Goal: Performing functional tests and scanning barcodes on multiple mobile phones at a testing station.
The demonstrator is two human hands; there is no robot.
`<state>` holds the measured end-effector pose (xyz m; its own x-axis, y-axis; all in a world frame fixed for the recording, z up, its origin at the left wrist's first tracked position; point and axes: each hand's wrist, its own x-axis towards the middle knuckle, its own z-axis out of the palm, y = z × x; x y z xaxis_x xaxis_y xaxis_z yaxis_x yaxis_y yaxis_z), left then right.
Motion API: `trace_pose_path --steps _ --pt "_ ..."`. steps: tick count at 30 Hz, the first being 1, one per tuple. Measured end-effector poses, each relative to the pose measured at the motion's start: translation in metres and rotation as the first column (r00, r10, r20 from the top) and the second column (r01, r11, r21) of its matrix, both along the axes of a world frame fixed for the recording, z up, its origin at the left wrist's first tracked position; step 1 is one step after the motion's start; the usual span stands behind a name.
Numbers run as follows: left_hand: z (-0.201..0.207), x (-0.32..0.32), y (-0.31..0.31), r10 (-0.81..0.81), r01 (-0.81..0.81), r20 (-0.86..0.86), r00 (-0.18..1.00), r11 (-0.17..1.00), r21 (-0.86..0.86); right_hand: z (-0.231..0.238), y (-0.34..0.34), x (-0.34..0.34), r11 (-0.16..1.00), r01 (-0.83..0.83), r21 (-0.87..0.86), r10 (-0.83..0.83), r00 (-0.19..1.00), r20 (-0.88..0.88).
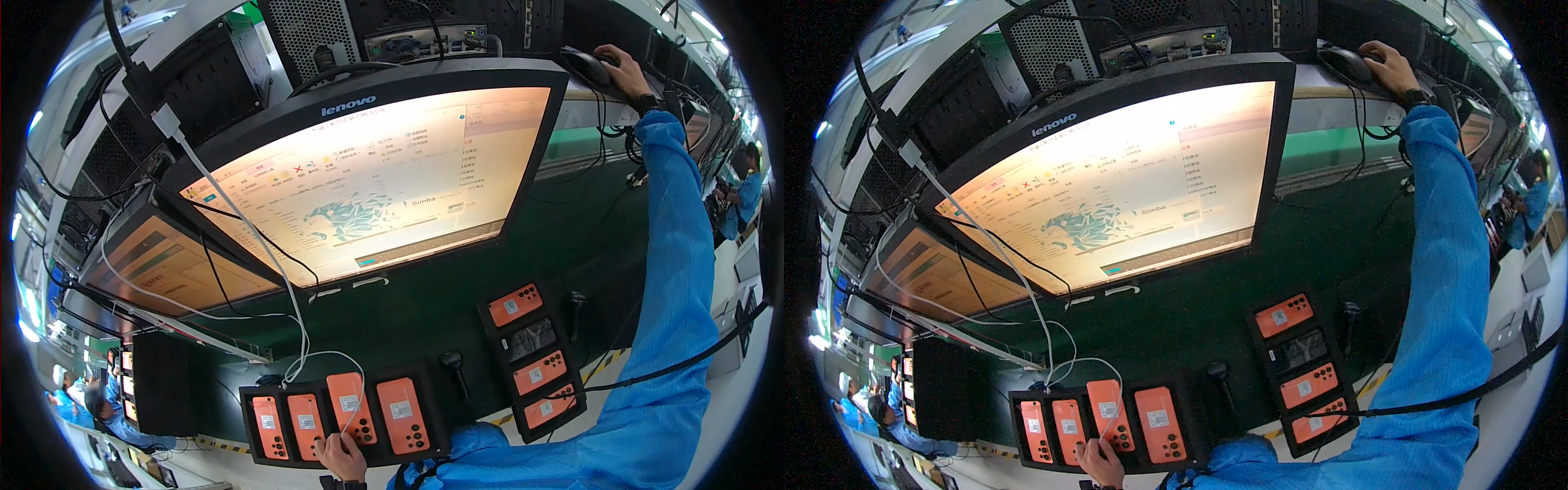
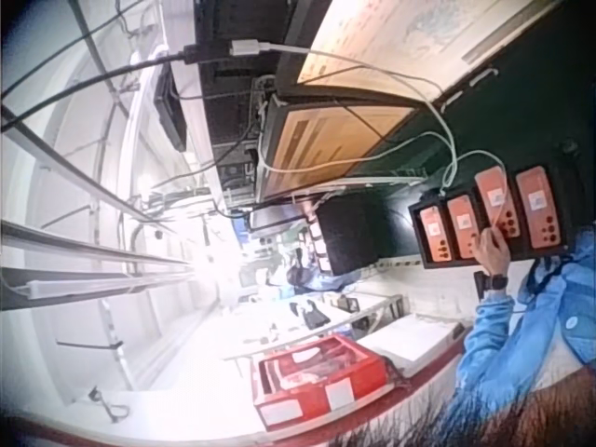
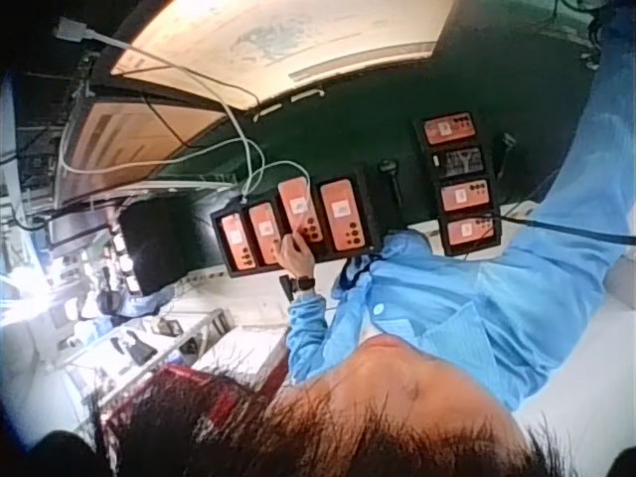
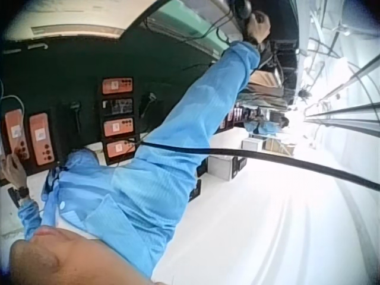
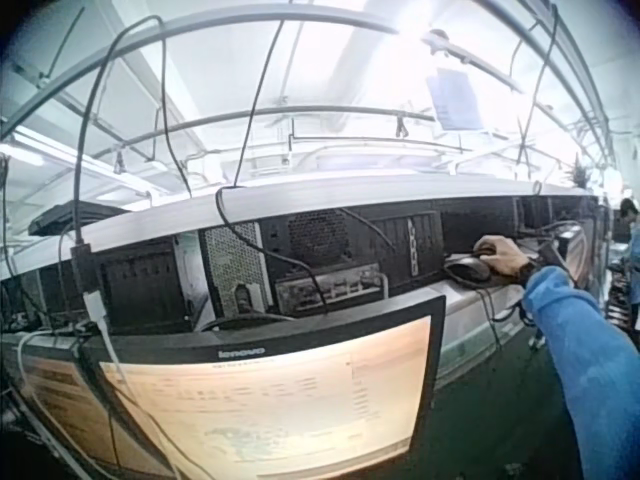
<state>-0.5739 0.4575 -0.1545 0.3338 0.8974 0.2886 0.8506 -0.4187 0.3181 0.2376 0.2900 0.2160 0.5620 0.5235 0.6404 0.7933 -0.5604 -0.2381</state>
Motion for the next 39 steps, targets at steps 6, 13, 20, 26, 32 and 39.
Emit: trace_pose_path --steps 6,13,20,26,32,39 --pt "0.002 0.000 -0.001 0.006 -0.006 0.014 1.000 1.000 -0.008 0.000 0.000 0.001 0.999 0.039 -0.017 -0.039 0.998 0.039" --pt "0.005 0.000 0.001 -0.012 0.012 -0.009 1.000 1.000 -0.021 -0.002 0.002 0.002 1.000 0.020 0.004 -0.021 1.000 0.023" --pt "0.005 0.001 0.000 -0.001 0.001 0.003 1.000 1.000 -0.026 -0.001 0.003 0.001 1.000 0.026 -0.015 -0.025 0.998 0.055" --pt "0.023 0.012 0.002 -0.153 0.135 0.104 0.983 0.977 0.166 -0.001 0.003 0.001 1.000 0.011 0.017 -0.012 0.997 0.079" --pt "0.015 0.004 -0.001 -0.109 0.097 0.108 0.988 0.988 0.117 0.000 0.007 -0.003 1.000 -0.024 0.016 0.024 0.998 0.051" --pt "0.014 0.001 -0.003 -0.120 0.105 0.102 0.988 0.984 0.141 0.001 0.008 -0.018 0.999 0.023 0.024 -0.023 1.000 0.004"
